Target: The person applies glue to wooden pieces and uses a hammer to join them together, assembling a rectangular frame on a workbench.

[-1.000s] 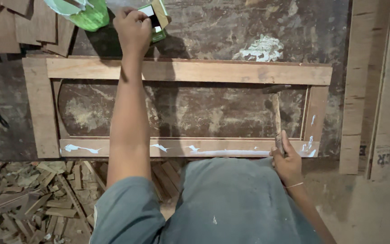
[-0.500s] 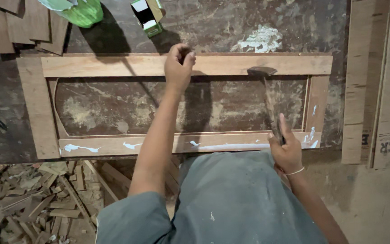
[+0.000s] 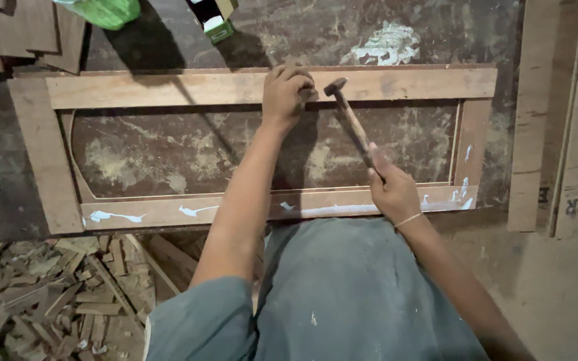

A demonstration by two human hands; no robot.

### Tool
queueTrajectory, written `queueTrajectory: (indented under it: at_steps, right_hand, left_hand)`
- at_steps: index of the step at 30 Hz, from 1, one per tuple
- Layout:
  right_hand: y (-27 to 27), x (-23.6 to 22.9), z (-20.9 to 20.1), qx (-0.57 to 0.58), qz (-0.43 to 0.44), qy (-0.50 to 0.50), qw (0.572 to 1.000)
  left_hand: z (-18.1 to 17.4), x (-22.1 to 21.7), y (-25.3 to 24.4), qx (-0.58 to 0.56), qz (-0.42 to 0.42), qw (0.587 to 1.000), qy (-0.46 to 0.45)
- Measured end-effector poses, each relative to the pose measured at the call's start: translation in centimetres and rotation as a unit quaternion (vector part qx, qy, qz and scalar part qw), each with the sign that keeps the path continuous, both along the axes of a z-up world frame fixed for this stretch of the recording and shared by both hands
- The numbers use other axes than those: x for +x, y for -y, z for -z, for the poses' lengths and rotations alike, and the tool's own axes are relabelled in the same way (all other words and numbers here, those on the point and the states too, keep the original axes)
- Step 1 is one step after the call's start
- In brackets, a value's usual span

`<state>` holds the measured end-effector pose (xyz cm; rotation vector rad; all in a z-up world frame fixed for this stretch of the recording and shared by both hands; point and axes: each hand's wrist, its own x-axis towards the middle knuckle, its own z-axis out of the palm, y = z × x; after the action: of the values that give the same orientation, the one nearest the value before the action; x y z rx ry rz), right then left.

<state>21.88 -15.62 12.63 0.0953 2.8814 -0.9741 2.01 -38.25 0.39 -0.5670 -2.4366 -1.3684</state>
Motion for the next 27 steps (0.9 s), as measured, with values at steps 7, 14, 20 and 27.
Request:
queueTrajectory:
  at_steps: [7, 14, 20, 27]
  right_hand:
    - [1.0, -1.8, -0.2, 0.040, -0.040, -0.011, 0.998]
    - [0.6, -1.9, -0.4, 0.013, -0.058, -0.059, 0.997]
    - [0.3, -2.0, 0.4, 0.057, -0.054, 0.007, 0.997]
    - [0.1, -1.7, 1.0, 0.060, -0.067, 0.005, 0.996]
  left_hand:
    - [1.7, -0.2, -0.1, -0.016, -0.003, 0.999, 0.033]
    - [1.9, -0.2, -0.4, -0.007, -0.009, 1.000, 0.021]
    - [0.9, 0.3, -0.3, -0.020, -0.014, 0.999, 0.033]
    - [0.4, 0.3, 0.0, -0.037, -0.013, 0.999, 0.036]
